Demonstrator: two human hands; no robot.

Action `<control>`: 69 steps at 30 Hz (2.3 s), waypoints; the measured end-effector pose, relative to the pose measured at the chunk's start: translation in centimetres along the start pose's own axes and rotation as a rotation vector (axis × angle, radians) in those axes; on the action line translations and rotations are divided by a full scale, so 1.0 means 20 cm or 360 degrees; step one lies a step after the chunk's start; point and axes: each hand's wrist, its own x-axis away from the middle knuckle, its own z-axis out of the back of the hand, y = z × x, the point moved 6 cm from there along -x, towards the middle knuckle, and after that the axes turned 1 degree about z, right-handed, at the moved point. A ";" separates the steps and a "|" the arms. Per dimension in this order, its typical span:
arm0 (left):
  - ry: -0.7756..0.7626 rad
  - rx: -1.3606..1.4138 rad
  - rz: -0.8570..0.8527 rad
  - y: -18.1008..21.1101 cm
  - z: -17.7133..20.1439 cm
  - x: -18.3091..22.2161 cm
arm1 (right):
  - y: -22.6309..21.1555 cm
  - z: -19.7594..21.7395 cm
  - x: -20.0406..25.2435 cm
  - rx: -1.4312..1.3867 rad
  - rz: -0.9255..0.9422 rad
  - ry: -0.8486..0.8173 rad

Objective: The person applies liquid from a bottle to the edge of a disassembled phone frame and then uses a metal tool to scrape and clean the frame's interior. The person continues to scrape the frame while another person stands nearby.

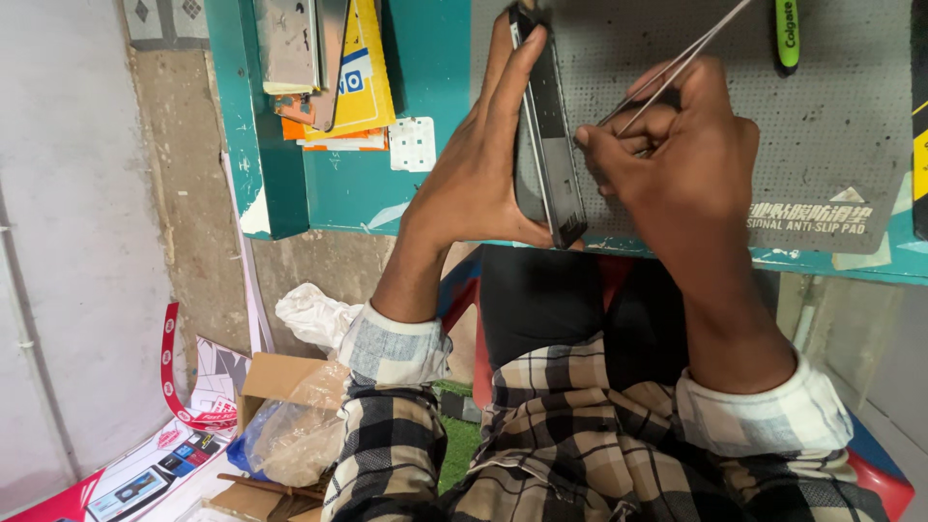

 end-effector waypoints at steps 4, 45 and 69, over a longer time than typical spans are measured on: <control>-0.0001 0.0000 0.0004 0.01 0.01 0.00 | -0.01 0.00 0.00 0.0096 0.0122 0.0036; 0.0057 0.0057 -0.0154 0.07 0.03 -0.02 | -0.03 0.00 0.09 0.0126 -0.0001 0.0040; 0.0029 0.0059 -0.0113 0.05 0.01 -0.01 | -0.08 0.03 0.18 0.0097 0.0007 -0.0018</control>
